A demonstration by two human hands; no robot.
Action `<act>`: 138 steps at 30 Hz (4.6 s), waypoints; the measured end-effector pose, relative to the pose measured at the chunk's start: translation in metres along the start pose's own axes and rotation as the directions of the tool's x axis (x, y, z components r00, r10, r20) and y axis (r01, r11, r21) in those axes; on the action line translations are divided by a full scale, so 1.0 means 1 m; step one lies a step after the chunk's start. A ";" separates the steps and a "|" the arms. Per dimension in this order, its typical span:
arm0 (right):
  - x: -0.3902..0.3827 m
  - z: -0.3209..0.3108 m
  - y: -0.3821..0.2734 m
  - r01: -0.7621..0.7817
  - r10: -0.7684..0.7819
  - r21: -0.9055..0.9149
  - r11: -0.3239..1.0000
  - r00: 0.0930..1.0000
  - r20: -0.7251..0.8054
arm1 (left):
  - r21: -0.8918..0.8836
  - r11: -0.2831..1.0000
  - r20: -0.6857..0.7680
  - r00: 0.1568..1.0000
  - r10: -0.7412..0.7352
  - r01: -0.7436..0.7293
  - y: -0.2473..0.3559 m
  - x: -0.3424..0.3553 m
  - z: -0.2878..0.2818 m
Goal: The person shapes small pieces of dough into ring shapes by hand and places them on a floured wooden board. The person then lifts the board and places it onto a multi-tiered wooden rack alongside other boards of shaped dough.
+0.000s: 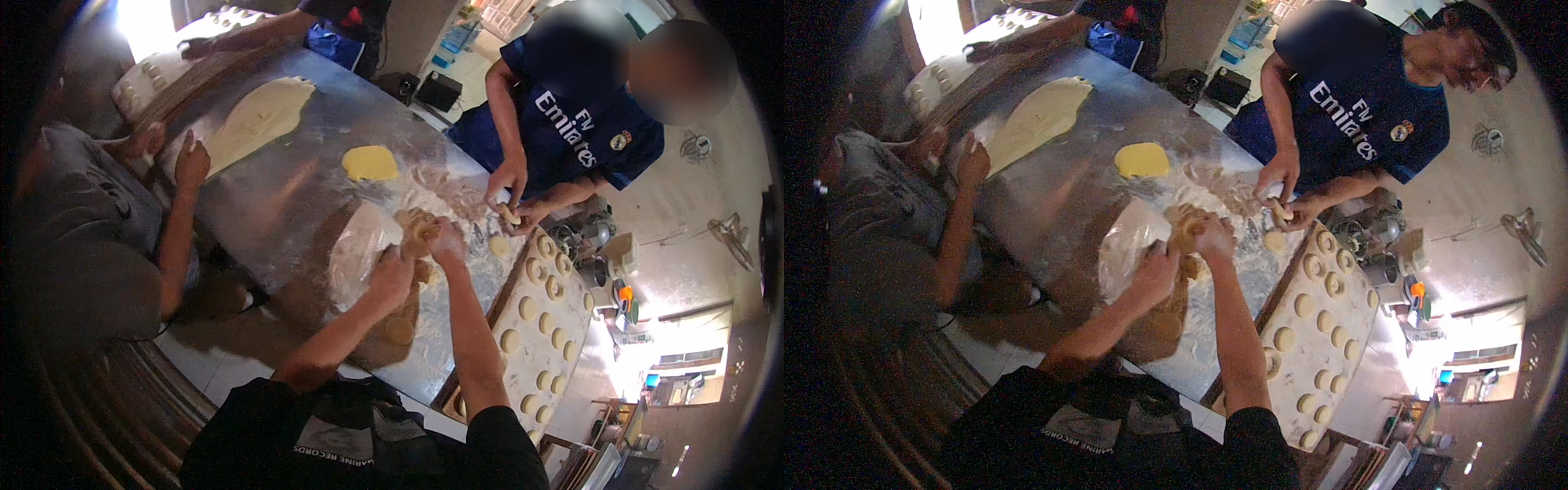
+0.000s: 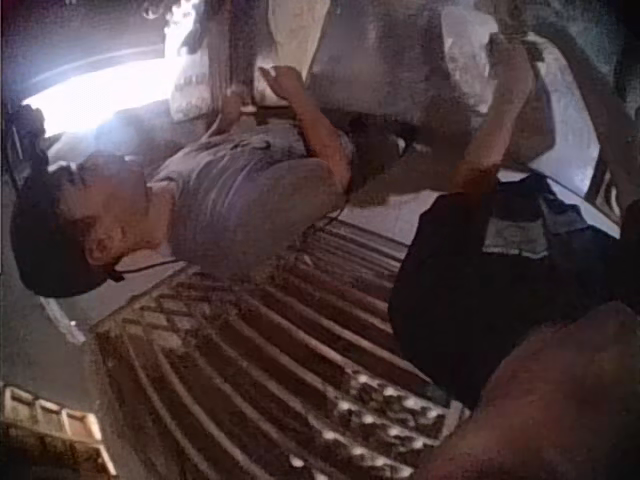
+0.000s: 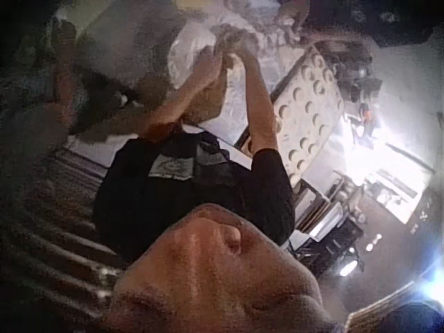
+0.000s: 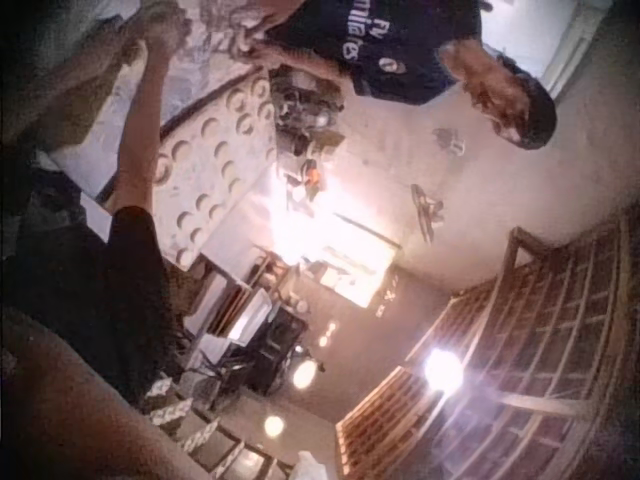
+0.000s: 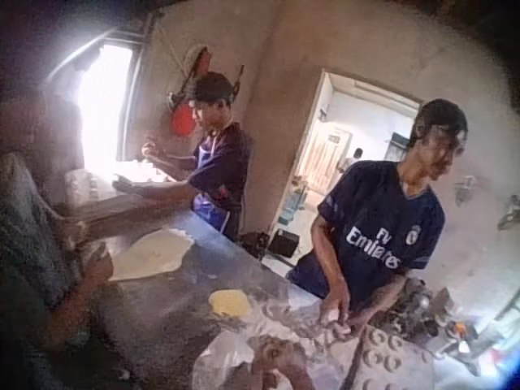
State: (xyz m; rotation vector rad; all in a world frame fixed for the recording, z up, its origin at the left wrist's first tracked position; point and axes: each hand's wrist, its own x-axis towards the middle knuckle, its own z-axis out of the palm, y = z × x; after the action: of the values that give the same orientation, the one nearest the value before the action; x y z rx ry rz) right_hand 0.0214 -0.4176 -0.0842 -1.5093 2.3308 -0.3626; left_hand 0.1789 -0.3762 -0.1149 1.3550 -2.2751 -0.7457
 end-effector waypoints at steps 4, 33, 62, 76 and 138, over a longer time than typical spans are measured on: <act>0.030 0.026 0.061 0.051 -0.054 -0.116 0.992 0.998 -0.022 | 0.118 0.964 -0.284 0.923 0.261 -0.237 0.027 -0.008 -0.013; -0.170 -0.060 0.043 0.115 -0.103 0.993 -0.010 0.988 -0.115 | -0.985 0.077 -0.129 0.960 0.250 -0.152 0.073 -0.027 -0.030; -0.389 -0.055 0.238 0.473 0.282 0.840 -0.268 0.872 -0.401 | -0.510 0.744 0.064 0.844 0.533 -0.431 0.251 -0.193 0.096; -0.449 -0.101 0.253 -0.209 0.316 0.970 0.124 0.935 0.161 | -0.472 0.852 0.393 0.811 0.433 -0.227 0.286 -0.238 0.125; -0.125 -0.047 0.136 0.156 -0.114 0.356 0.922 0.984 -0.136 | -0.139 0.935 0.328 0.876 0.354 -0.326 0.063 -0.059 0.035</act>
State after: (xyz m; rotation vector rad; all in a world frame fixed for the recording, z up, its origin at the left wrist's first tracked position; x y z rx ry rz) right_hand -0.0638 -0.2472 -0.0767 -1.4950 2.0915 -0.8870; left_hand 0.1428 -0.2909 -0.1073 0.7938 -2.6260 -1.0019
